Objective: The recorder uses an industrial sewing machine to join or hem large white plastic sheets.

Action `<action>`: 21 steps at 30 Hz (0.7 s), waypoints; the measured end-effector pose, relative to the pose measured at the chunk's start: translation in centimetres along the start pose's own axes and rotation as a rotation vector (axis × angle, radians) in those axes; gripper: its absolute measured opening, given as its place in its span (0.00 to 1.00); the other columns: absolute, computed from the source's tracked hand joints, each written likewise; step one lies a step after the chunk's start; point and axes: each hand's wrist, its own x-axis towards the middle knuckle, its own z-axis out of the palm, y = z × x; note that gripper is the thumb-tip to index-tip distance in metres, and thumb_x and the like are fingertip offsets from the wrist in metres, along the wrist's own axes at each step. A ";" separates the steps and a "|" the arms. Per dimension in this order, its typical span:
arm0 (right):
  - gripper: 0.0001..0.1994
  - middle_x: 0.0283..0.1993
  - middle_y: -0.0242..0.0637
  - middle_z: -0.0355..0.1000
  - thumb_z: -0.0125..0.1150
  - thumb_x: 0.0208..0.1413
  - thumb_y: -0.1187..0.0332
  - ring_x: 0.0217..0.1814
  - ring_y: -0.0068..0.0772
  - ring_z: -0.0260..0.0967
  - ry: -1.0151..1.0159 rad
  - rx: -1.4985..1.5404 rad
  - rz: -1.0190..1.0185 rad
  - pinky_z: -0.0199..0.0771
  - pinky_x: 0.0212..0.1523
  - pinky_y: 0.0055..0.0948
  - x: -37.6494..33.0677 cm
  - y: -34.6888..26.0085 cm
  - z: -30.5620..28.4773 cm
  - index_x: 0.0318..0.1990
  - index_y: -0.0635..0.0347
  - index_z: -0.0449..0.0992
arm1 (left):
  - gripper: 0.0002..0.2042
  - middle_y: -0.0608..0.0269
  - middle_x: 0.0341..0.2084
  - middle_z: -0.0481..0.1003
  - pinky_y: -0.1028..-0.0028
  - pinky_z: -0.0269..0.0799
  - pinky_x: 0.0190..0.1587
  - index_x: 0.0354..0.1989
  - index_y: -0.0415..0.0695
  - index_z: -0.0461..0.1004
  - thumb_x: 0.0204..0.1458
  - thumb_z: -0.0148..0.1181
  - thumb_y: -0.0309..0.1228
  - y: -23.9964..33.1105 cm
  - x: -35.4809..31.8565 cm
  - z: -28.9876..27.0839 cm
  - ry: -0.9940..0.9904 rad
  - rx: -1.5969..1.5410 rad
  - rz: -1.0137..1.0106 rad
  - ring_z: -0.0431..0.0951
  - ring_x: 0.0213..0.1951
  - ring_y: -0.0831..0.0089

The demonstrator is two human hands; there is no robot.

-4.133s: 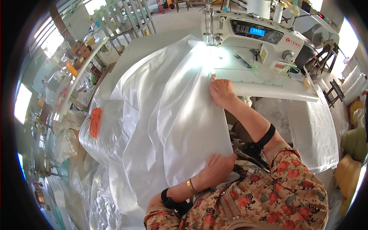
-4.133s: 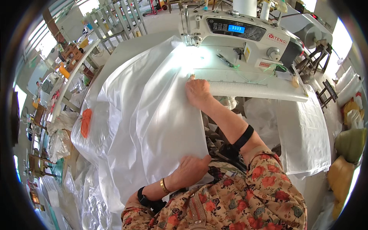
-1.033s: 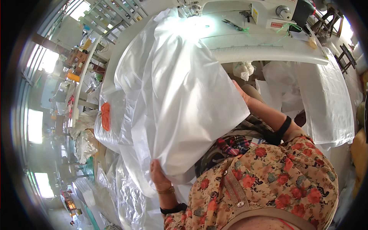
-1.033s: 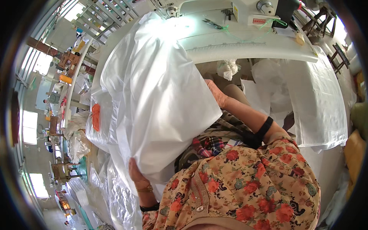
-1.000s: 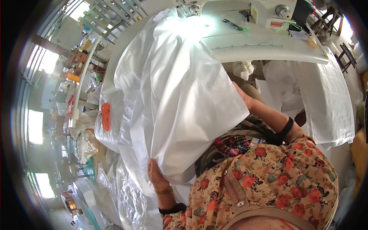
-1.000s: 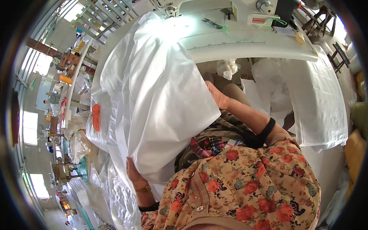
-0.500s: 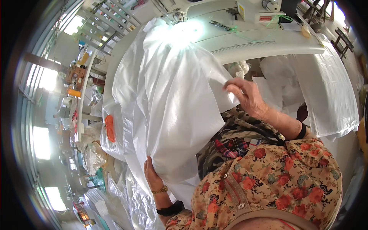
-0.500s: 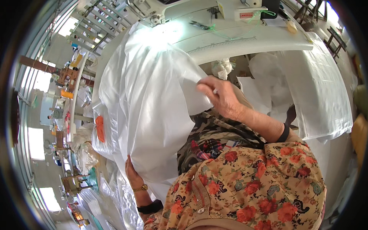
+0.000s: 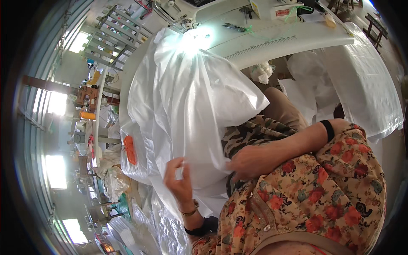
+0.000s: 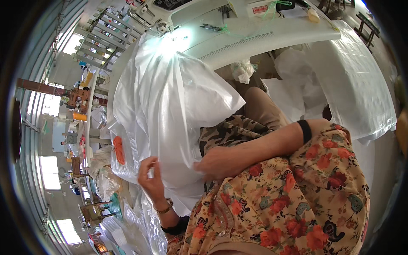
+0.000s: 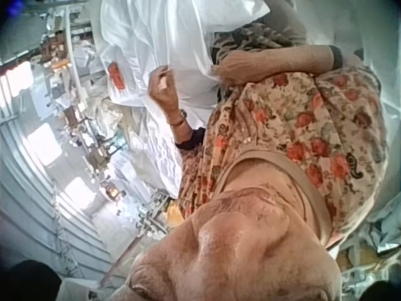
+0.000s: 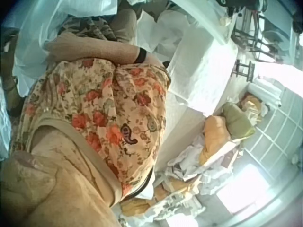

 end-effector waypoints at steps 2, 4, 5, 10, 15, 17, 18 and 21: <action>0.21 0.26 0.45 0.73 0.61 0.52 0.57 0.30 0.51 0.75 -0.042 0.057 -0.078 0.73 0.29 0.43 1.2 -0.9 0.2 0.36 0.72 0.70 | 0.11 0.55 0.31 0.76 0.70 0.72 0.34 0.36 0.37 0.75 0.49 0.65 0.31 3.3 0.8 1.2 -0.177 -0.230 -0.013 0.78 0.33 0.62; 0.19 0.26 0.43 0.73 0.61 0.52 0.58 0.28 0.50 0.74 0.099 -0.023 -0.239 0.73 0.27 0.43 1.8 -0.7 1.8 0.38 0.70 0.71 | 0.09 0.56 0.28 0.77 0.72 0.73 0.32 0.35 0.37 0.76 0.50 0.64 0.29 4.7 1.3 2.0 -0.498 -0.154 -0.014 0.79 0.30 0.66; 0.18 0.25 0.41 0.73 0.60 0.52 0.59 0.26 0.48 0.74 0.247 -0.106 -0.394 0.73 0.26 0.43 2.0 -0.5 2.4 0.39 0.68 0.71 | 0.09 0.56 0.28 0.77 0.72 0.73 0.32 0.35 0.37 0.76 0.50 0.64 0.29 4.5 1.2 2.2 -0.496 -0.153 -0.021 0.79 0.30 0.66; 0.08 0.24 0.37 0.72 0.56 0.54 0.62 0.27 0.42 0.73 0.751 -0.297 -0.033 0.72 0.28 0.36 1.6 3.8 -1.6 0.32 0.56 0.73 | 0.03 0.65 0.22 0.75 0.80 0.68 0.29 0.33 0.36 0.74 0.54 0.57 0.24 1.3 -0.3 2.8 -0.387 -0.304 -0.353 0.74 0.25 0.81; 0.13 0.31 0.40 0.72 0.56 0.60 0.64 0.27 0.27 0.74 1.350 0.529 0.254 0.66 0.22 0.27 2.6 10.5 -7.0 0.42 0.68 0.68 | 0.04 0.73 0.23 0.72 0.86 0.58 0.26 0.33 0.40 0.72 0.56 0.50 0.22 2.3 0.1 2.6 -0.096 -0.664 -0.457 0.64 0.23 0.90; 0.16 0.36 0.41 0.72 0.58 0.59 0.64 0.28 0.29 0.75 1.183 0.976 0.452 0.64 0.19 0.25 3.3 10.4 -8.7 0.46 0.70 0.67 | 0.04 0.73 0.22 0.70 0.86 0.58 0.27 0.33 0.39 0.71 0.56 0.48 0.22 3.3 0.7 2.5 -0.031 -0.691 -0.479 0.63 0.24 0.88; 0.14 0.33 0.37 0.72 0.59 0.58 0.65 0.23 0.24 0.71 1.174 1.098 0.477 0.60 0.16 0.23 3.9 10.7 -8.7 0.45 0.69 0.71 | 0.05 0.72 0.21 0.67 0.85 0.58 0.28 0.32 0.39 0.70 0.56 0.47 0.22 3.6 1.0 2.5 0.030 -0.721 -0.500 0.62 0.25 0.87; 0.11 0.28 0.29 0.68 0.59 0.59 0.62 0.20 0.19 0.61 0.868 1.324 0.378 0.57 0.19 0.17 3.8 12.0 -8.3 0.34 0.60 0.72 | 0.06 0.73 0.20 0.65 0.84 0.55 0.26 0.33 0.38 0.71 0.58 0.46 0.24 3.4 1.8 2.9 0.098 -0.652 -0.482 0.60 0.23 0.87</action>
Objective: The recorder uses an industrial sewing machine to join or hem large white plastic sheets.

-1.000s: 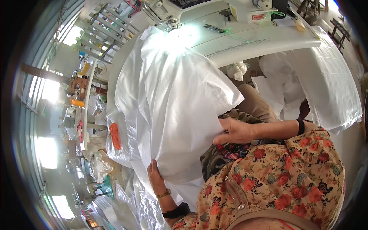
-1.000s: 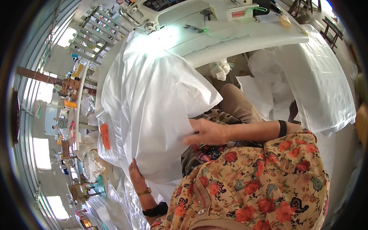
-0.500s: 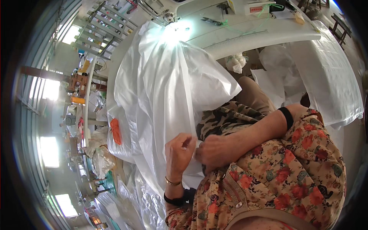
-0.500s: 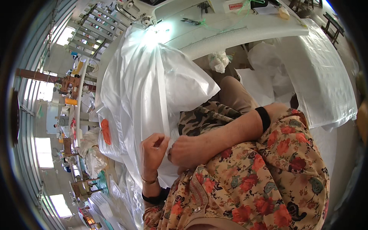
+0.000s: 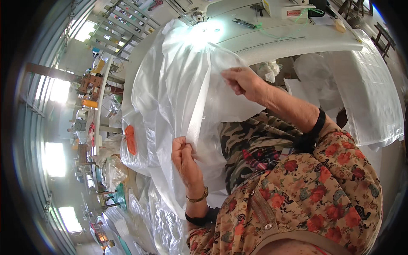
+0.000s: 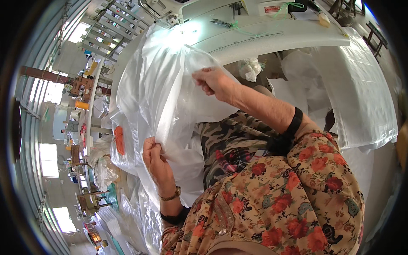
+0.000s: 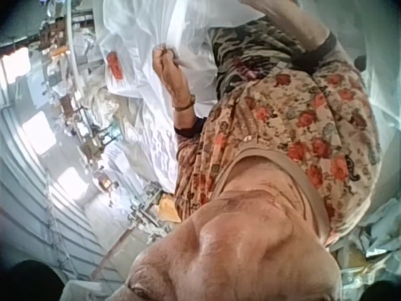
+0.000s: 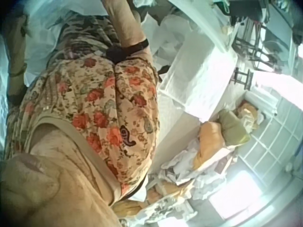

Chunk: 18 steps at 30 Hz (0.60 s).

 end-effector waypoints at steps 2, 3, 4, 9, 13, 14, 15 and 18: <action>0.10 0.25 0.28 0.68 0.61 0.58 0.62 0.20 0.18 0.60 0.005 -0.019 -0.035 0.57 0.20 0.18 -1.0 1.4 0.8 0.32 0.59 0.75 | 0.06 0.73 0.20 0.64 0.84 0.54 0.25 0.34 0.38 0.71 0.59 0.47 0.25 -0.1 0.2 0.2 0.036 0.042 0.025 0.58 0.23 0.87; 0.09 0.22 0.26 0.68 0.63 0.57 0.62 0.19 0.17 0.58 0.016 -0.044 -0.072 0.58 0.21 0.19 -2.0 2.0 1.2 0.30 0.57 0.77 | 0.07 0.74 0.20 0.64 0.84 0.52 0.25 0.34 0.38 0.72 0.60 0.48 0.27 -0.2 0.2 0.5 0.068 0.076 0.050 0.57 0.23 0.87; 0.09 0.22 0.26 0.68 0.63 0.57 0.62 0.19 0.17 0.58 0.016 -0.045 -0.068 0.58 0.21 0.19 -2.9 2.6 1.6 0.30 0.57 0.77 | 0.07 0.74 0.20 0.64 0.84 0.52 0.25 0.34 0.38 0.72 0.60 0.48 0.27 -0.6 0.3 0.6 0.070 0.075 0.046 0.57 0.23 0.87; 0.08 0.23 0.22 0.65 0.65 0.56 0.68 0.31 0.13 0.61 -0.152 -0.124 -0.337 0.63 0.37 0.18 -7.5 2.8 3.1 0.27 0.58 0.75 | 0.05 0.77 0.16 0.63 0.83 0.51 0.22 0.31 0.38 0.73 0.56 0.58 0.26 -1.1 0.5 0.6 -0.097 0.233 0.244 0.57 0.21 0.89; 0.09 0.24 0.23 0.64 0.64 0.56 0.72 0.30 0.13 0.60 -0.455 -0.311 -0.318 0.64 0.36 0.21 -11.4 0.5 4.2 0.27 0.64 0.72 | 0.08 0.79 0.16 0.63 0.84 0.49 0.23 0.29 0.38 0.72 0.56 0.61 0.28 -1.2 0.1 1.6 -0.205 0.217 0.237 0.56 0.21 0.90; 0.09 0.23 0.25 0.64 0.63 0.56 0.73 0.30 0.12 0.59 -0.596 -0.446 -0.281 0.64 0.34 0.21 -11.7 0.4 4.3 0.27 0.65 0.71 | 0.08 0.79 0.16 0.63 0.84 0.49 0.23 0.29 0.38 0.72 0.56 0.61 0.28 -1.1 0.0 1.6 -0.196 0.215 0.229 0.56 0.21 0.90; 0.11 0.22 0.32 0.66 0.63 0.55 0.70 0.26 0.20 0.65 -0.650 -0.628 -0.425 0.66 0.30 0.27 -11.4 1.1 4.3 0.27 0.64 0.69 | 0.08 0.79 0.16 0.64 0.84 0.50 0.23 0.28 0.39 0.71 0.57 0.60 0.28 -1.0 -0.1 1.8 -0.280 0.246 0.190 0.56 0.21 0.90; 0.12 0.21 0.40 0.68 0.63 0.54 0.66 0.24 0.38 0.70 -0.571 -0.922 -0.262 0.66 0.28 0.36 -12.0 1.5 4.4 0.27 0.63 0.67 | 0.05 0.69 0.13 0.61 0.78 0.55 0.21 0.28 0.39 0.69 0.54 0.58 0.24 -1.9 -0.2 2.3 -0.377 0.304 0.125 0.58 0.19 0.86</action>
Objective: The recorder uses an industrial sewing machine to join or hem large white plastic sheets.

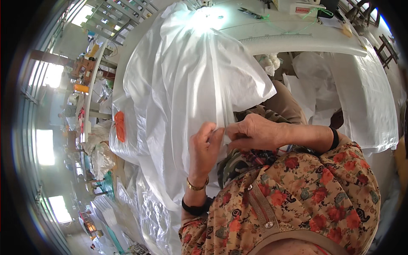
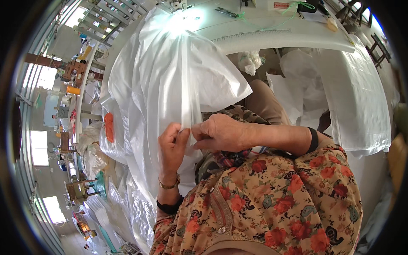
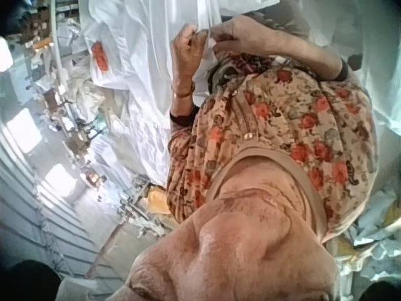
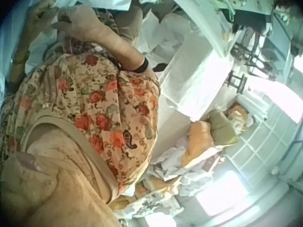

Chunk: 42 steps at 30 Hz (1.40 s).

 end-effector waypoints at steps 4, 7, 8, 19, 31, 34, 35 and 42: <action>0.11 0.19 0.45 0.68 0.60 0.54 0.65 0.25 0.54 0.70 0.133 -0.253 -0.129 0.66 0.26 0.45 -0.2 0.0 1.3 0.31 0.61 0.66 | 0.02 0.64 0.15 0.67 0.74 0.62 0.23 0.30 0.39 0.70 0.53 0.56 0.22 -1.1 -0.4 1.0 -0.073 0.117 -0.009 0.64 0.21 0.84; 0.11 0.17 0.45 0.67 0.59 0.55 0.64 0.22 0.54 0.69 0.020 -0.252 -0.130 0.67 0.23 0.45 0.3 -0.2 1.2 0.34 0.61 0.66 | 0.02 0.65 0.17 0.69 0.76 0.63 0.24 0.31 0.38 0.70 0.54 0.53 0.23 -1.7 -0.5 1.2 -0.123 -0.088 -0.035 0.65 0.23 0.84; 0.11 0.17 0.45 0.67 0.59 0.55 0.64 0.22 0.54 0.69 0.024 -0.251 -0.125 0.67 0.23 0.45 0.2 -0.2 1.4 0.34 0.61 0.66 | 0.03 0.68 0.17 0.68 0.77 0.63 0.25 0.31 0.37 0.71 0.55 0.52 0.22 -1.2 -0.5 1.1 -0.148 -0.162 -0.104 0.65 0.23 0.84; 0.10 0.27 0.39 0.72 0.58 0.52 0.68 0.26 0.44 0.73 -0.186 -0.536 -0.502 0.72 0.24 0.37 -0.2 0.2 1.7 0.37 0.63 0.68 | 0.09 0.81 0.18 0.63 0.86 0.55 0.24 0.27 0.40 0.70 0.60 0.55 0.28 -1.7 -0.9 1.6 -0.093 -0.402 -0.196 0.59 0.23 0.91; 0.10 0.35 0.32 0.69 0.63 0.57 0.67 0.37 0.23 0.65 0.954 0.293 0.341 0.69 0.42 0.26 -4.3 13.5 -2.6 0.39 0.62 0.70 | 0.08 0.75 0.21 0.72 0.88 0.61 0.27 0.26 0.40 0.72 0.55 0.61 0.27 -0.9 -0.7 1.0 -0.018 -0.590 -0.286 0.66 0.23 0.90; 0.08 0.28 0.29 0.67 0.63 0.56 0.69 0.30 0.20 0.63 0.887 0.370 0.150 0.68 0.35 0.22 -3.9 10.2 -1.7 0.36 0.61 0.70 | 0.05 0.73 0.23 0.73 0.88 0.62 0.27 0.29 0.39 0.74 0.55 0.61 0.26 -0.8 -0.6 1.0 -0.027 -0.624 -0.296 0.68 0.24 0.90; 0.08 0.27 0.31 0.67 0.62 0.55 0.71 0.29 0.21 0.63 0.867 0.089 0.143 0.67 0.34 0.24 -3.4 7.0 -1.6 0.36 0.62 0.69 | 0.04 0.73 0.23 0.74 0.87 0.62 0.26 0.34 0.38 0.75 0.55 0.60 0.26 -0.9 -0.7 0.8 -0.037 -0.609 -0.284 0.68 0.23 0.90; 0.12 0.29 0.39 0.64 0.63 0.45 0.81 0.31 0.43 0.65 0.637 -0.426 -0.271 0.67 0.32 0.35 0.7 1.6 -1.4 0.37 0.61 0.70 | 0.15 0.78 0.22 0.68 0.86 0.57 0.19 0.50 0.36 0.70 0.55 0.54 0.25 1.7 0.7 1.5 -0.214 -0.586 -0.187 0.63 0.20 0.92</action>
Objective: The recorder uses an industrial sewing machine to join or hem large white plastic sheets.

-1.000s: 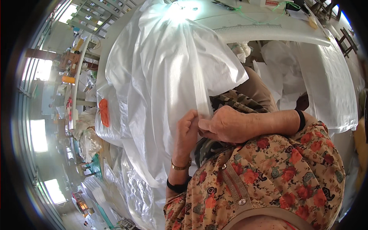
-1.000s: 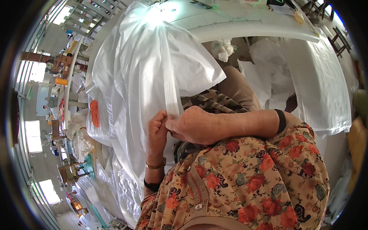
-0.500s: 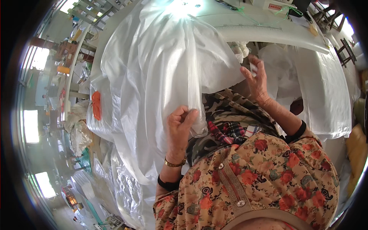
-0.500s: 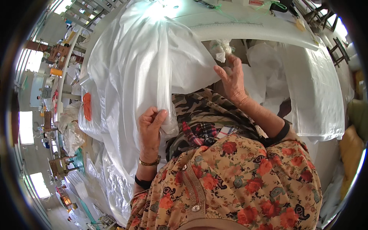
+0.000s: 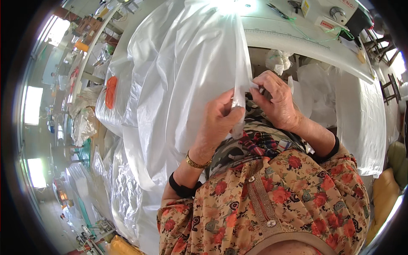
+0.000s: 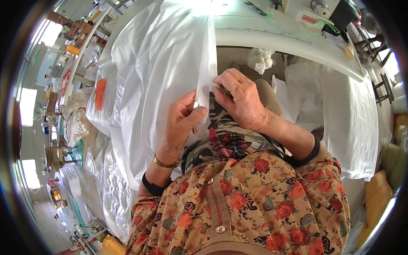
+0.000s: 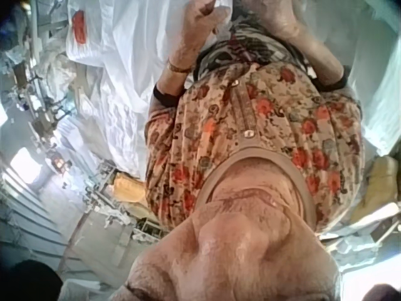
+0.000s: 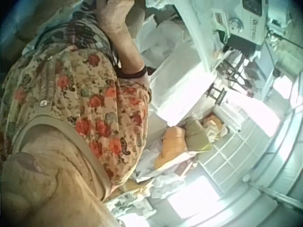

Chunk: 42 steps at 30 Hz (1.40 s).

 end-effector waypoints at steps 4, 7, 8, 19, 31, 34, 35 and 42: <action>0.12 0.30 0.38 0.66 0.64 0.45 0.79 0.31 0.44 0.66 -0.032 -0.027 -0.082 0.68 0.33 0.37 0.6 -0.5 1.3 0.38 0.59 0.71 | 0.19 0.78 0.22 0.68 0.86 0.55 0.19 0.55 0.36 0.68 0.54 0.54 0.27 -0.3 -0.1 0.1 0.007 -0.039 0.021 0.63 0.21 0.92; 0.12 0.30 0.38 0.66 0.63 0.46 0.79 0.31 0.44 0.67 -0.100 -0.090 -0.066 0.69 0.33 0.37 0.6 -0.5 1.6 0.39 0.58 0.72 | 0.18 0.78 0.22 0.67 0.85 0.55 0.20 0.53 0.35 0.69 0.53 0.53 0.26 -0.5 -0.2 -0.2 0.032 -0.027 0.012 0.61 0.21 0.91; 0.12 0.31 0.37 0.66 0.64 0.46 0.78 0.32 0.44 0.67 -0.103 -0.108 -0.102 0.70 0.34 0.37 0.7 -0.5 1.7 0.39 0.58 0.73 | 0.18 0.78 0.22 0.67 0.85 0.55 0.20 0.53 0.35 0.69 0.53 0.53 0.26 -0.7 -0.2 -0.5 0.041 -0.034 0.011 0.61 0.21 0.91; 0.13 0.33 0.36 0.68 0.66 0.44 0.77 0.34 0.41 0.68 -0.104 -0.105 -0.194 0.71 0.34 0.36 0.2 0.5 2.3 0.39 0.58 0.74 | 0.16 0.74 0.25 0.71 0.82 0.63 0.27 0.52 0.34 0.70 0.54 0.50 0.23 -1.3 0.0 -1.2 0.048 -0.132 0.003 0.67 0.26 0.88; 0.06 0.37 0.42 0.73 0.54 0.58 0.74 0.39 0.39 0.72 -0.243 0.245 -0.090 0.72 0.44 0.32 1.7 2.6 1.5 0.41 0.63 0.73 | 0.12 0.69 0.13 0.59 0.76 0.54 0.21 0.21 0.38 0.65 0.55 0.57 0.28 -0.3 2.2 -3.4 0.358 0.437 0.276 0.56 0.20 0.85; 0.10 0.37 0.43 0.73 0.55 0.60 0.69 0.38 0.29 0.69 0.301 0.537 0.460 0.71 0.42 0.27 4.1 7.1 6.0 0.45 0.65 0.70 | 0.12 0.57 0.13 0.58 0.73 0.56 0.20 0.20 0.37 0.62 0.51 0.58 0.24 3.7 2.5 -4.9 0.490 0.926 0.574 0.57 0.15 0.73; 0.11 0.37 0.41 0.73 0.57 0.59 0.69 0.38 0.29 0.69 0.153 0.410 0.587 0.71 0.43 0.27 5.7 7.8 7.2 0.46 0.66 0.70 | 0.12 0.57 0.13 0.58 0.73 0.56 0.20 0.20 0.37 0.62 0.51 0.58 0.24 5.0 2.8 -4.3 0.457 0.928 0.605 0.57 0.15 0.73; 0.14 0.40 0.43 0.74 0.61 0.52 0.69 0.42 0.35 0.71 -0.162 0.207 0.063 0.71 0.45 0.32 6.4 3.9 10.2 0.45 0.65 0.72 | 0.02 0.53 0.18 0.72 0.70 0.67 0.24 0.27 0.39 0.72 0.49 0.57 0.23 6.2 3.4 -1.3 0.068 1.049 0.542 0.72 0.18 0.68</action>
